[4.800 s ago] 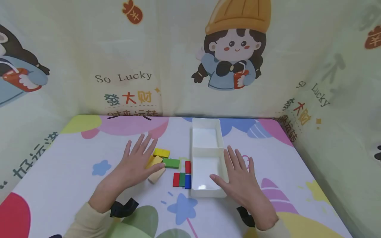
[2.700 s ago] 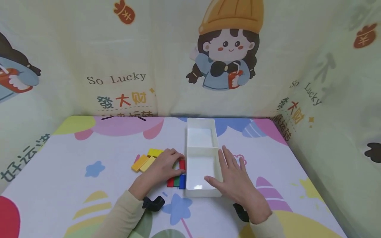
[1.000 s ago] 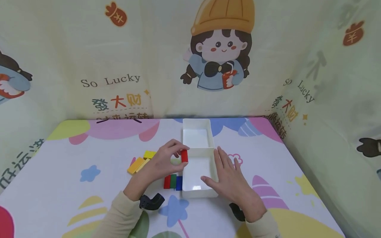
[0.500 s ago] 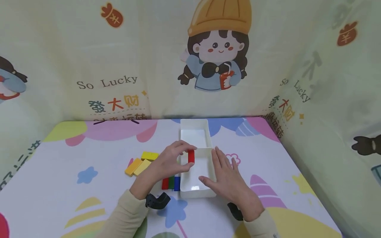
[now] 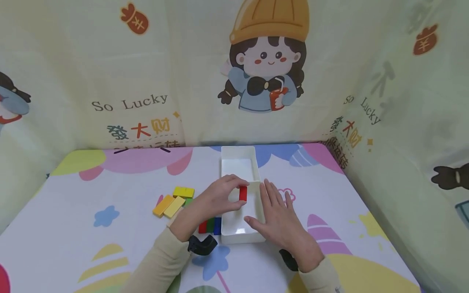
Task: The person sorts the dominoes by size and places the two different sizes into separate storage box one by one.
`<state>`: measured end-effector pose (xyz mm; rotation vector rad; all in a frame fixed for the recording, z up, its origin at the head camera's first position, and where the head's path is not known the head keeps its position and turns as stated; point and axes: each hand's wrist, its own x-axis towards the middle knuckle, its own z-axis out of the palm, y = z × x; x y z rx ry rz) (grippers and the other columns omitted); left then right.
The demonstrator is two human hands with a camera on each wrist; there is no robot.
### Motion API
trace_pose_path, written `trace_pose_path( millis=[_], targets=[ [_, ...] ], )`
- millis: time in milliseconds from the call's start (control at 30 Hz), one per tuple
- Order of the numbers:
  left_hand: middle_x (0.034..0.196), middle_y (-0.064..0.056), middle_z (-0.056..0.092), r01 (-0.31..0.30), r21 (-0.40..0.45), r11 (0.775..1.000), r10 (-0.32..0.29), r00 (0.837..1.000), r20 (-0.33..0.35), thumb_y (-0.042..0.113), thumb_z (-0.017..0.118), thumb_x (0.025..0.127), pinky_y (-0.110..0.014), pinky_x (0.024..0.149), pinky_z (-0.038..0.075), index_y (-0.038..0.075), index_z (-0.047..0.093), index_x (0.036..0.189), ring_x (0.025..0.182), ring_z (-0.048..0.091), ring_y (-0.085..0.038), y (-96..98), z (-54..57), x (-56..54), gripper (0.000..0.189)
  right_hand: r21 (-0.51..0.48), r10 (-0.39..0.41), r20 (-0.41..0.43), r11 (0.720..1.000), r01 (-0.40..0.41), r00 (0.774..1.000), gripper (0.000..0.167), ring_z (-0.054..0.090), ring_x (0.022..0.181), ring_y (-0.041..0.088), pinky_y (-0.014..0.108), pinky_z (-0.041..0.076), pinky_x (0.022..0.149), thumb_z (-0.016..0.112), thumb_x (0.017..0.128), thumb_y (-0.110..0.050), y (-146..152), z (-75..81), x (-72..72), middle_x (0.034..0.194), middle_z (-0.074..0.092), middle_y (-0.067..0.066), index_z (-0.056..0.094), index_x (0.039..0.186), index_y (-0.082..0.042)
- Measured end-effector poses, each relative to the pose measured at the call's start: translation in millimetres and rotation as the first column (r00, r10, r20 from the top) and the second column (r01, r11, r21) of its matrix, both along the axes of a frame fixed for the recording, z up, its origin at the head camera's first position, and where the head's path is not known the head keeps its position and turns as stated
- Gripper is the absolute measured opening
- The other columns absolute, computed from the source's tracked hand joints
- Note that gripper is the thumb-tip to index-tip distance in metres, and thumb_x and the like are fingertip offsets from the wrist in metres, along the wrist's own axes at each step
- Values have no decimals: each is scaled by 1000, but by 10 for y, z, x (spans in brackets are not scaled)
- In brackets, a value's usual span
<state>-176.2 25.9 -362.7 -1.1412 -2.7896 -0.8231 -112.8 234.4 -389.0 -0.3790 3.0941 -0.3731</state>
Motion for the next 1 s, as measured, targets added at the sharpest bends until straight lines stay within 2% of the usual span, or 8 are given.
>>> trace_pose_path(
  millis=[167,467,700,867,1000],
  targets=[
    [126,-3,64,-5,-62,998,5,1000,-1,27,74,88,-23,89,55,15,59,134,106,60,-14,105,-7,6,50,2,-6,-10,1000,6,1000,98,13,153,37,70,6,117,50,89,-67,-11,0,19,167,10,13,16,158,-6],
    [124,-1,66,-66,-147,987,70,997,20,32,76,87,-23,85,57,20,58,136,102,64,-13,259,-75,25,54,3,-3,-29,1000,4,1000,97,13,153,38,71,6,116,53,90,-65,-2,0,28,167,10,13,16,158,-7],
    [116,2,68,-82,-158,984,78,996,-32,32,78,84,-19,81,56,22,61,130,93,65,-10,317,-128,10,50,12,9,-44,1000,-9,999,95,15,152,37,71,7,116,54,90,-61,-17,-3,30,166,13,15,17,158,-6],
    [113,3,69,-80,-170,982,69,995,-71,31,78,84,-20,80,55,22,63,127,92,64,-9,378,-137,-27,46,6,19,-60,1000,-19,998,95,14,153,37,71,8,116,55,91,-60,-1,3,27,166,13,14,16,158,-7],
    [115,4,69,-79,-189,979,66,995,-77,32,76,85,-21,80,55,22,62,127,94,65,-9,432,-170,-41,46,-11,16,-33,1000,-17,999,97,14,153,37,71,8,116,55,90,-62,-2,-13,30,167,12,14,15,159,-7]
  ],
)
